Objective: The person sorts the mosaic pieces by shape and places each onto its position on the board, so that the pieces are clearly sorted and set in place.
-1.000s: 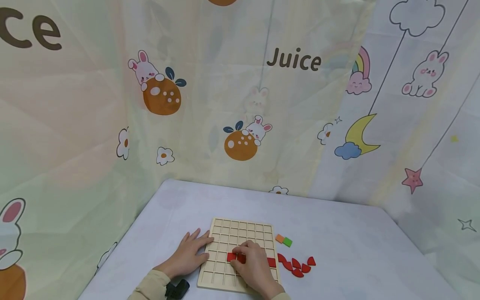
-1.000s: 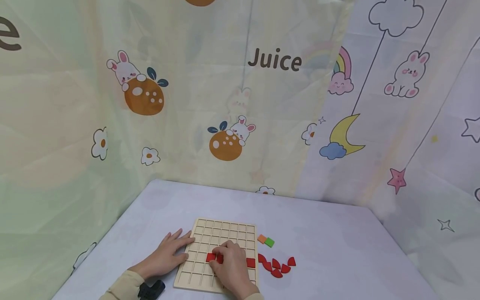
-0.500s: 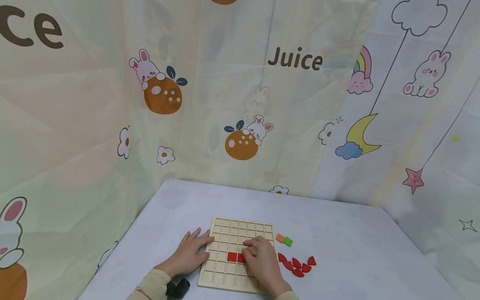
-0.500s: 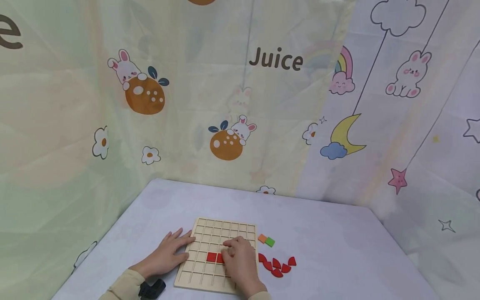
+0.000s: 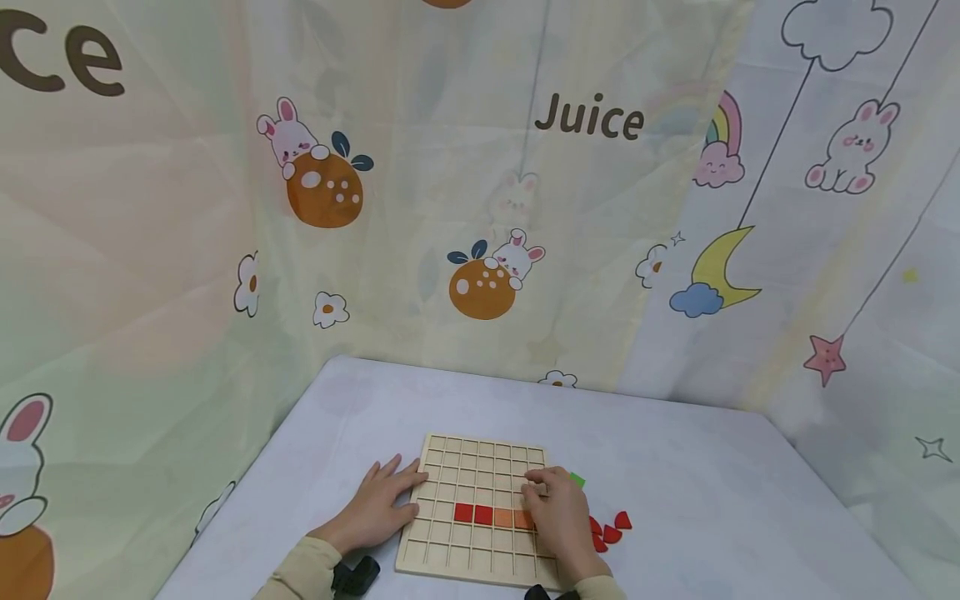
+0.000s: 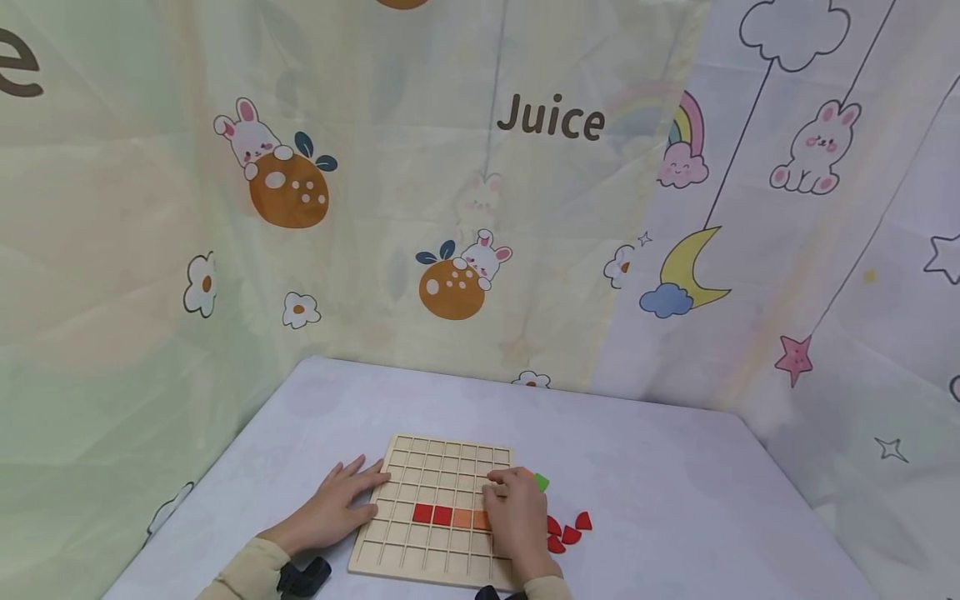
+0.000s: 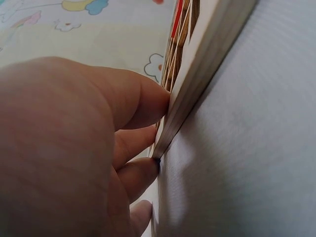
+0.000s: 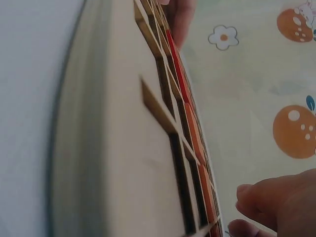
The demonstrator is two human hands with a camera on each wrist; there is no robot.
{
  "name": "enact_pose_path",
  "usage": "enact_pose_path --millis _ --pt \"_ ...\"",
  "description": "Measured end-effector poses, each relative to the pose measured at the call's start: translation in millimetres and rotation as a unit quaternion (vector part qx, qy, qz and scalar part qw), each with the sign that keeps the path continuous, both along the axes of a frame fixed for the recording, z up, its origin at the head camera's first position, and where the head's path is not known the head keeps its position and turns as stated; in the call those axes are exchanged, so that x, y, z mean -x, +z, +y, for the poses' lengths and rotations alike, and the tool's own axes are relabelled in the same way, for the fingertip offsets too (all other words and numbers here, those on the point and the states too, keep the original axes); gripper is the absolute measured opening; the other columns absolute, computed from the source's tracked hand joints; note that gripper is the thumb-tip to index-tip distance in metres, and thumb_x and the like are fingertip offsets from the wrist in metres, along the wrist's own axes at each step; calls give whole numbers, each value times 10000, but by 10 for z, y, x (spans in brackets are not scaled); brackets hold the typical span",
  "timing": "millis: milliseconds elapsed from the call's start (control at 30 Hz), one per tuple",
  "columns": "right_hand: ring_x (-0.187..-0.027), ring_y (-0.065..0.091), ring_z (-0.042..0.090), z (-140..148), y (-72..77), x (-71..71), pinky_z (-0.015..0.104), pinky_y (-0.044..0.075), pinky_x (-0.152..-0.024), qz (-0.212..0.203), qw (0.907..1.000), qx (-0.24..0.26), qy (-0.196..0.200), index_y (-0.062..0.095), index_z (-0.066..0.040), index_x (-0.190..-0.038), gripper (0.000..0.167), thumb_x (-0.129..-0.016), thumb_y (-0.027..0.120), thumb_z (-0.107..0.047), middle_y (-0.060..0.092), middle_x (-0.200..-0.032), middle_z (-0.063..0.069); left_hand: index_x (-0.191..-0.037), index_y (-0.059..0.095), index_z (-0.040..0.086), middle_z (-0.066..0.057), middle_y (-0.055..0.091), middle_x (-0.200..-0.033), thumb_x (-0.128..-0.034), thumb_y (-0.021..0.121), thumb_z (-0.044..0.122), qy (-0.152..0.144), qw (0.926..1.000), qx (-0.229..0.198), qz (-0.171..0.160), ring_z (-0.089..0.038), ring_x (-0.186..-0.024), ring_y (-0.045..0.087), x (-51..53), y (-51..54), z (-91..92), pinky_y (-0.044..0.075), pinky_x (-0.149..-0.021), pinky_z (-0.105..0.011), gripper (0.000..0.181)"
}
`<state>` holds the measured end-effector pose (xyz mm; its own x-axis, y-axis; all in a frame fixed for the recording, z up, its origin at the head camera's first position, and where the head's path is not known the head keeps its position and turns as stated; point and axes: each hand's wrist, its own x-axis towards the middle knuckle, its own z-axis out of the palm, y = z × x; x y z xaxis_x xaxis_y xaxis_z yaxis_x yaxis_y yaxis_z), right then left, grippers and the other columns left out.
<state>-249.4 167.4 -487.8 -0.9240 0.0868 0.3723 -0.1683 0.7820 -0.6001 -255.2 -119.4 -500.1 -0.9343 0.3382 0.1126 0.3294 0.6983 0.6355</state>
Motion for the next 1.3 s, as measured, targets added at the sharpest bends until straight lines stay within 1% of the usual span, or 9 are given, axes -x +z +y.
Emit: enact_pose_path --millis 100,200,367,467,633,733,867,1067,1300 --pt "-1064 620 316 55 -6 13 514 524 -906 -84 9999 -29 -105 762 -118 -984 143 -857 727 -171 674 -1042 53 -1339 591 89 -129 426 -1510 -897 643 180 -14 10000 -6 -10 -416 -1463 175 2 3 1 16 -1178 -605 454" --pt "-1071 604 345 106 0 24 533 511 -917 -111 9997 -8 -195 763 -95 -985 156 -851 723 -164 674 -1060 93 -1341 589 91 -127 425 -1511 -899 642 184 -36 10000 -9 -31 -415 -1463 175 3 8 -3 17 -1178 -606 455" --pt "-983 619 319 184 14 38 505 535 -840 -23 9991 -18 -429 762 -70 -996 179 -841 724 -150 681 -1030 104 -1344 589 97 -116 419 -1517 -903 642 193 -73 10000 0 -57 -409 -1466 171 5 20 -15 18 -1179 -604 454" --pt "-983 621 306 224 17 50 499 531 -846 -89 9982 21 -587 756 -72 -1030 217 -838 724 -169 680 -1009 80 -1343 589 97 -119 419 -1516 -903 641 191 -85 9999 -30 -57 -411 -1465 171 3 27 -21 17 -1179 -605 453" --pt "-1032 618 334 304 30 58 521 507 -899 -177 9981 105 -581 741 -66 -1069 269 -829 740 -188 676 -1022 94 -1343 589 94 -123 420 -1514 -902 640 186 -108 9999 -70 -32 -413 -1464 174 1 24 -25 18 -1177 -607 453" --pt "-1030 615 349 361 41 65 525 506 -890 -180 9978 86 -627 741 -56 -1065 266 -829 741 -178 676 -1040 127 -1343 589 92 -123 419 -1515 -904 639 185 -120 9999 -80 -29 -413 -1464 173 3 21 -26 18 -1176 -608 452" --pt "-1009 606 355 431 37 92 530 513 -850 -319 9959 -21 -849 733 -42 -1087 290 -831 728 -178 668 -1048 152 -1342 591 96 -120 421 -1515 -902 640 187 -101 9999 -81 -39 -411 -1466 171 2 18 -24 17 -1177 -607 452" --pt "-1030 586 379 516 14 119 553 505 -832 -543 9916 -123 -1165 717 -35 -1119 321 -834 677 -178 642 -1061 172 -1342 588 99 -118 424 -1513 -901 643 189 -86 9999 -43 -27 -407 -1466 175 2 12 -22 19 -1179 -605 453" --pt "-1018 582 391 565 -21 138 578 481 -828 -720 9884 -307 -1298 709 -4 -1119 352 -826 686 -198 631 -1071 201 -1340 589 93 -129 423 -1511 -902 644 181 -96 9999 -70 -4 -414 -1463 175 -8 27 -20 18 -1176 -610 450"
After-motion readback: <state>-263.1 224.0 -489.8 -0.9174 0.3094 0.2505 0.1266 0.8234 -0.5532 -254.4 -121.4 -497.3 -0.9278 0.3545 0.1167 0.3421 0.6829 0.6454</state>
